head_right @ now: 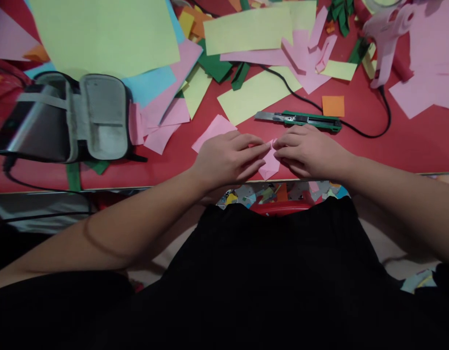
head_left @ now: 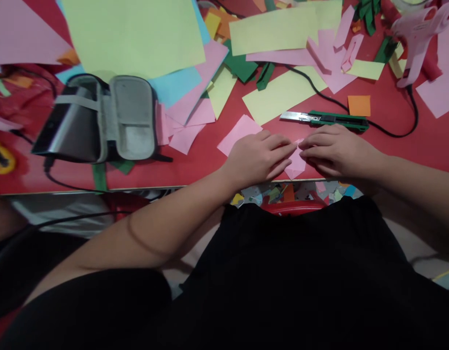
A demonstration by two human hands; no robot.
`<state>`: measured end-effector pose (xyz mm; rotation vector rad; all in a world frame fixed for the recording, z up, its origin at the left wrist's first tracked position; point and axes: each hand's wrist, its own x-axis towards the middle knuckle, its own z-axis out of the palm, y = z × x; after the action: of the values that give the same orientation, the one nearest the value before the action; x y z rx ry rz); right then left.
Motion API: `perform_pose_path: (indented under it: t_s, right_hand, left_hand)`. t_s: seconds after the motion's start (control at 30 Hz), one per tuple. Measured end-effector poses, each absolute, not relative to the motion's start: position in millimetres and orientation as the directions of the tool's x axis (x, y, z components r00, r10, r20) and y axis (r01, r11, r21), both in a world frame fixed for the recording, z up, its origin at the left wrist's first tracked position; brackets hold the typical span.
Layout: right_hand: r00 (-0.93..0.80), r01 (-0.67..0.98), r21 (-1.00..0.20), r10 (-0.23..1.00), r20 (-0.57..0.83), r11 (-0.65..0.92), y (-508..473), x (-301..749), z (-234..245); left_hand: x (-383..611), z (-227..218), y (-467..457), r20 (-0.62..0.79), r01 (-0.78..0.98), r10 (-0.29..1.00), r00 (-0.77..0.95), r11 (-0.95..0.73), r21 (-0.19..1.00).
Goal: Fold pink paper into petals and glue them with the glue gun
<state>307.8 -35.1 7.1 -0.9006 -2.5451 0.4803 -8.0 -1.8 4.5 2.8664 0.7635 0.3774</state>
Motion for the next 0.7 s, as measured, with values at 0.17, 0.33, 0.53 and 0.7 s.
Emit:
perform_pose_path:
  t_s: [0.17, 0.33, 0.53, 0.7]
  right_hand:
    - [-0.71, 0.506, -0.443, 0.649, 0.273, 0.74, -34.7, 307.1, 8.7]
    - [-0.711, 0.509, -0.449, 0.653, 0.261, 0.734, -34.0, 309.6, 7.0]
    - [-0.694, 0.512, -0.48, 0.673, 0.256, 0.712, -34.5, 309.4, 5.5]
    - [-0.683, 0.528, -0.486, 0.688, 0.244, 0.697, -35.9, 307.4, 8.4]
  left_hand:
    - [-8.3, 7.8, 2.2, 0.164, 0.444, 0.471, 0.867, -0.879, 0.174]
    - [-10.0, 8.5, 5.5, 0.129, 0.447, 0.479, 0.868, -0.869, 0.215]
    - [-9.4, 9.8, 4.0, 0.13, 0.451, 0.481, 0.867, -0.869, 0.204]
    - [-8.8, 11.5, 3.8, 0.118, 0.449, 0.484, 0.867, -0.862, 0.236]
